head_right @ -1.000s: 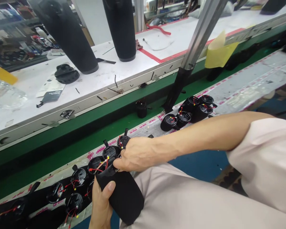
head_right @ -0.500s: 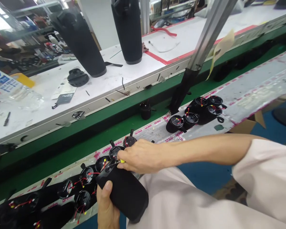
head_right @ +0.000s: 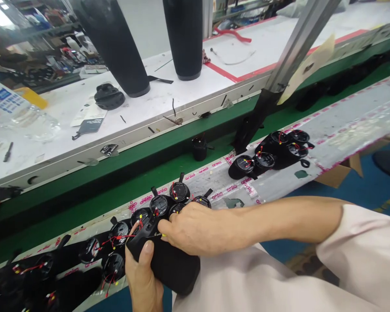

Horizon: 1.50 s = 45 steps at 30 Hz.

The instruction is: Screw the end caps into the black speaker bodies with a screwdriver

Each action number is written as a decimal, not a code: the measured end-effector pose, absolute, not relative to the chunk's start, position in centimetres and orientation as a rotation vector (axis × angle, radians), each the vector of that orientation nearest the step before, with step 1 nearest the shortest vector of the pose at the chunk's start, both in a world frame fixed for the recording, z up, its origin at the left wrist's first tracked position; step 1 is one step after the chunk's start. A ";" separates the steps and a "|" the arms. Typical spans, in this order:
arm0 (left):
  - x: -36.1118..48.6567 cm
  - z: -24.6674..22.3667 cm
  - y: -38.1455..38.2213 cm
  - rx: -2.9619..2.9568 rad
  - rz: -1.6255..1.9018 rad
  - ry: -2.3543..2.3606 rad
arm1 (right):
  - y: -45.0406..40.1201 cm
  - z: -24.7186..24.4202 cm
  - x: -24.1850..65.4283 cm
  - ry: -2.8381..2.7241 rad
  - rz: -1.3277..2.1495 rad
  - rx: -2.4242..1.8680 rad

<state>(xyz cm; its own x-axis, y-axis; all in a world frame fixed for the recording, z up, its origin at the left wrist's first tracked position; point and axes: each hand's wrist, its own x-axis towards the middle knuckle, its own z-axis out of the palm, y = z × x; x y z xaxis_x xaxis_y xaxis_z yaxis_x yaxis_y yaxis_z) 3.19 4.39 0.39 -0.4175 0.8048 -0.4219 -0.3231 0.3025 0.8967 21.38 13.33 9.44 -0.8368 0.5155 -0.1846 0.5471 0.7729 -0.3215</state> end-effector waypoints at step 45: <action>3.3 -0.1 4.1 0.074 1.383 1.434 | 13.1 9.2 21.9 2.643 -1.183 1.249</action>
